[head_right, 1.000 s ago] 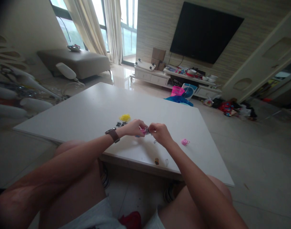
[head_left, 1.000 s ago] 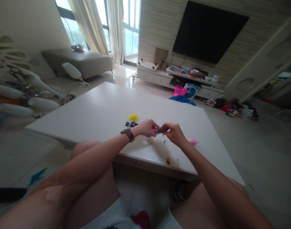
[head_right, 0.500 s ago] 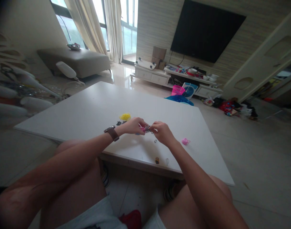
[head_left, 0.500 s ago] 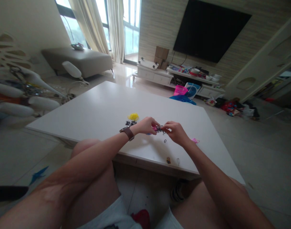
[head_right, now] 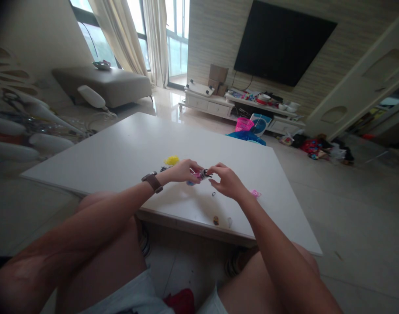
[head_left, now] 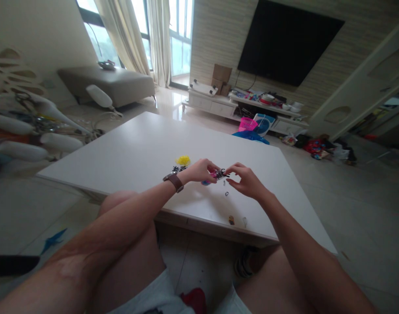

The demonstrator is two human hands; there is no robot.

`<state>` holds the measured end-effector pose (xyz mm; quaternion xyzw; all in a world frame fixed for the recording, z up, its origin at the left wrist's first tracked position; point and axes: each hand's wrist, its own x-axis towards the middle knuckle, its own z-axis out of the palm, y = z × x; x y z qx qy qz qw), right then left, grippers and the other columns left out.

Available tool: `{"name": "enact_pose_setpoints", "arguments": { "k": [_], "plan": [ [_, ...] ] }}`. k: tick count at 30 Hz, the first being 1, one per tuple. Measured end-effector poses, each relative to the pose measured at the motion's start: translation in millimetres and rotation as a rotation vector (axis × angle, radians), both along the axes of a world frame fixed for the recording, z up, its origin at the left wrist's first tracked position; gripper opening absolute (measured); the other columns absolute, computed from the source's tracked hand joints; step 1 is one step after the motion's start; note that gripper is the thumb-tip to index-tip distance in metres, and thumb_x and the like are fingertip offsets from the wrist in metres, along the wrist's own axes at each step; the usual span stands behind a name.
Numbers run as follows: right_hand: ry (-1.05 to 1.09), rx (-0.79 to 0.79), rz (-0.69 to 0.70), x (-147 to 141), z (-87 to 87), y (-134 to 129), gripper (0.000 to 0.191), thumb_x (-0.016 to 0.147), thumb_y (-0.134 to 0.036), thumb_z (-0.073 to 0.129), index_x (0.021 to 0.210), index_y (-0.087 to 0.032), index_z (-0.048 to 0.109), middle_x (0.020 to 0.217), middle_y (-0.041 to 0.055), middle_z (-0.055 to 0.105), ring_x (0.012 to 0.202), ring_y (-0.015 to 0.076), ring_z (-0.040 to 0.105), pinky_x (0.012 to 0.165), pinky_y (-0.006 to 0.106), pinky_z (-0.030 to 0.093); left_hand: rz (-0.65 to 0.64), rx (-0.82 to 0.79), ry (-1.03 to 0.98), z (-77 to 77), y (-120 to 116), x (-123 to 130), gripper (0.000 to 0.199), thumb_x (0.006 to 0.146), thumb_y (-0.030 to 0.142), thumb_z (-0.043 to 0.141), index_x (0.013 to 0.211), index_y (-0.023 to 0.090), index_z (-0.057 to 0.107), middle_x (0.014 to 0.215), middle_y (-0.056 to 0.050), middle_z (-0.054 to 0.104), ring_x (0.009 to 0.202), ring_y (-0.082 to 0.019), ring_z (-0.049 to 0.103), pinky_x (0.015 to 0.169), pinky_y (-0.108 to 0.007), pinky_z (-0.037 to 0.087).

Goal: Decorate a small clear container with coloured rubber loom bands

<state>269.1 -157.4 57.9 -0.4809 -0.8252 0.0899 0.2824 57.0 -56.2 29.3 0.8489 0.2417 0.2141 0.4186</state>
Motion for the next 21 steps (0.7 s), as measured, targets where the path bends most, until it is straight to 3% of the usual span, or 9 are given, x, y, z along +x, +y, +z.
{"name": "enact_pose_setpoints", "arguments": {
  "k": [8,21],
  "plan": [
    [0.088,0.008,-0.031,-1.8,-2.8,1.0,0.011,0.086,-0.011,0.065,0.083,-0.021,0.069,0.079,0.0015,0.069,0.071,0.0152,0.064,0.067,0.027,0.050,-0.091,0.039,0.024,-2.6,-2.8,2.7,0.037,0.065,0.021,0.075,0.102,0.020,0.081,0.074,0.000,0.068,0.073,-0.014,0.058,0.067,-0.022,0.042],
    [0.069,0.151,0.010,-3.5,-4.8,3.6,0.011,0.086,-0.012,0.071,0.079,-0.021,0.070,0.076,0.0018,0.068,0.075,0.0170,0.060,0.068,0.030,0.047,-0.119,-0.009,-0.060,-4.4,1.1,3.1,0.041,0.065,0.022,0.078,0.106,0.019,0.080,0.081,-0.002,0.071,0.080,-0.017,0.063,0.075,-0.026,0.049]
  ]
}}
